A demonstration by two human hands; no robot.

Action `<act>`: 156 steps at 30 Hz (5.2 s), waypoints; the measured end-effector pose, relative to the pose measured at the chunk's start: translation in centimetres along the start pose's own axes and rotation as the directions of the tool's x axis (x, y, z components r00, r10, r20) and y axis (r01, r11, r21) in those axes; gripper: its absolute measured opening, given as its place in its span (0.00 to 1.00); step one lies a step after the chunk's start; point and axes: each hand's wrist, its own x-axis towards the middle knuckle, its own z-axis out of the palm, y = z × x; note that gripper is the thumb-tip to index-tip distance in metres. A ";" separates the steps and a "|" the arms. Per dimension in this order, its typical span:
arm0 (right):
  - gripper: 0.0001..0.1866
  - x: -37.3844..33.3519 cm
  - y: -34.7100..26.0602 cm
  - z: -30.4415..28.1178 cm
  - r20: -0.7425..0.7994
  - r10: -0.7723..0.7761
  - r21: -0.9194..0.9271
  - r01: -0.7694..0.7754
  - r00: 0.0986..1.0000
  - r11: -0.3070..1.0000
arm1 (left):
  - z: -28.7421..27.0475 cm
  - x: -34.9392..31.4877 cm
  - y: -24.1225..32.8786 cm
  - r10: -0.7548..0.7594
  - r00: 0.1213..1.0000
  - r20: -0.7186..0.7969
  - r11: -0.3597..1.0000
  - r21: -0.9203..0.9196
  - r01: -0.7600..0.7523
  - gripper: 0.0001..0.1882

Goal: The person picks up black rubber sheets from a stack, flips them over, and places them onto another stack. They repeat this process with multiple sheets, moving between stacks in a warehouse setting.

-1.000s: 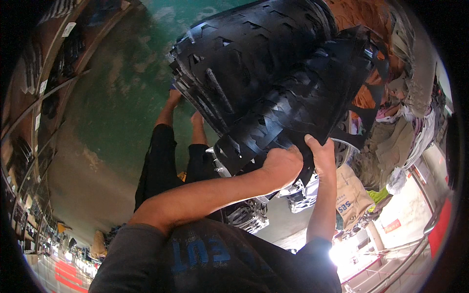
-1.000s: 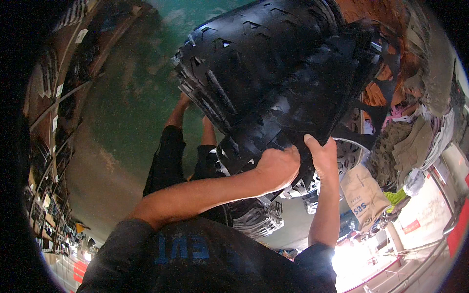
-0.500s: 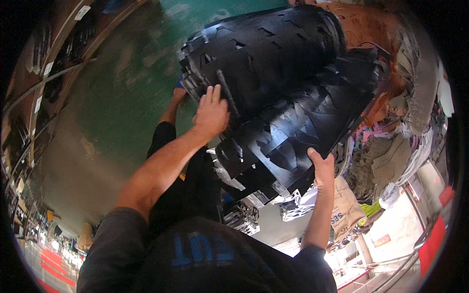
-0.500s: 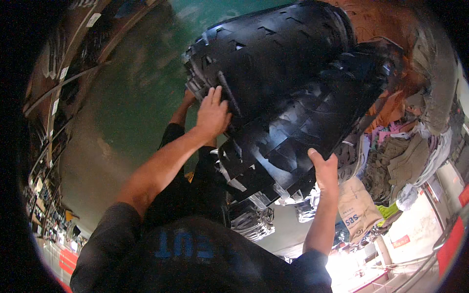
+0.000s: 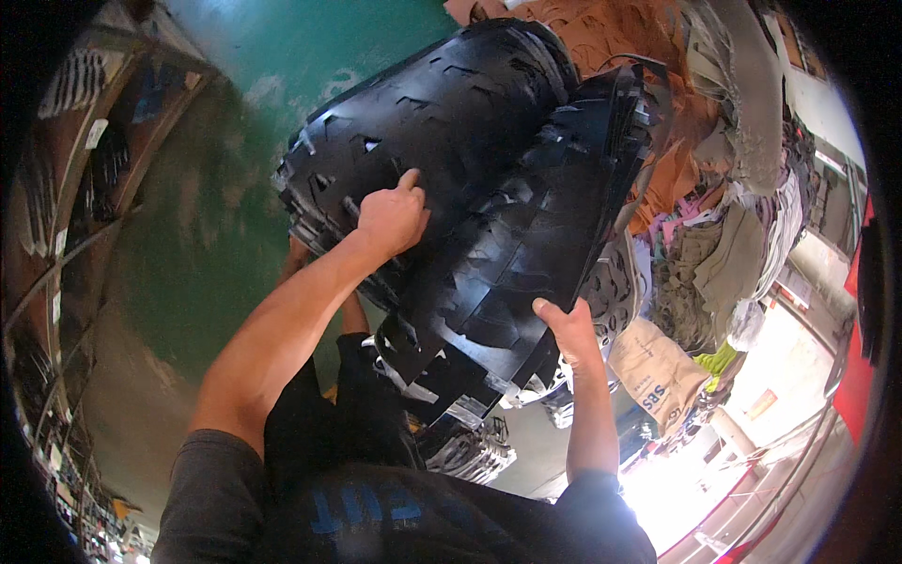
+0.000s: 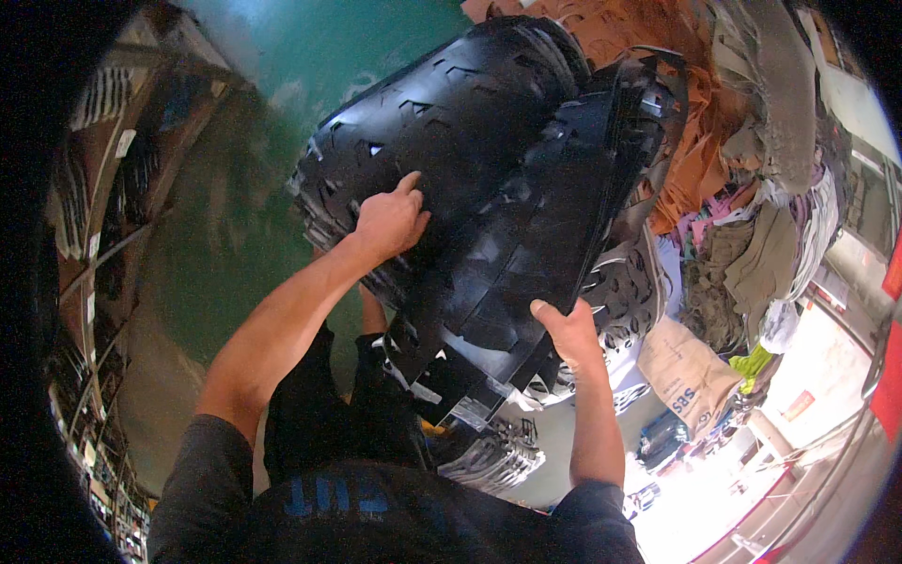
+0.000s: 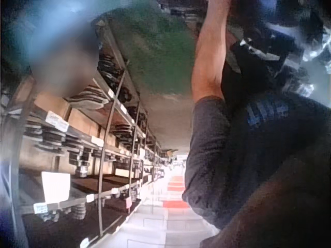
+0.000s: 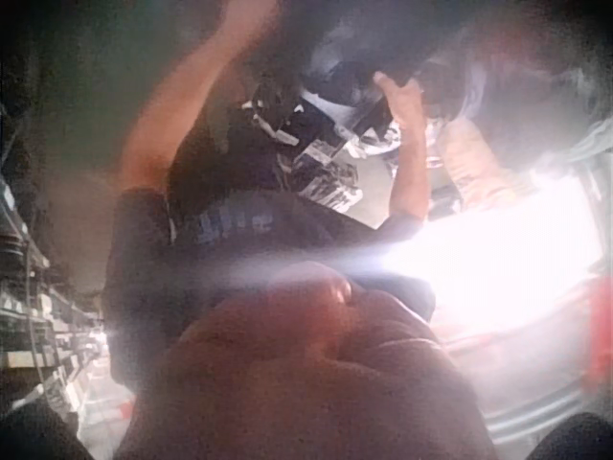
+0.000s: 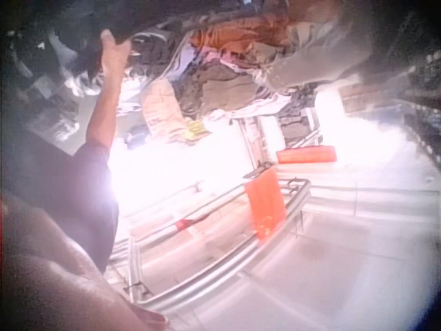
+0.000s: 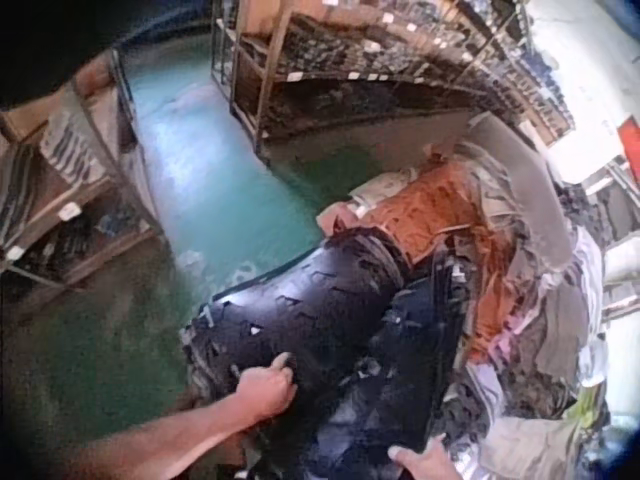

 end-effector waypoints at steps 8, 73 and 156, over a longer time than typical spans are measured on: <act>0.22 0.0 0.8 0.0 -0.017 0.048 0.064 -0.047 0.999 0.997 | -2.0 8.2 1.7 -0.037 0.986 0.163 0.985 0.172 0.008 0.22; 0.23 -4.5 2.7 1.1 -0.055 0.103 0.279 -0.084 0.993 0.957 | -8.1 -28.2 -19.8 -0.658 0.665 0.354 0.354 -0.634 0.688 0.12; 0.23 -4.6 11.4 -3.4 -0.074 -0.075 0.316 0.095 0.994 0.944 | 2.3 -14.1 18.6 -0.155 0.966 0.205 0.869 -0.437 0.232 0.68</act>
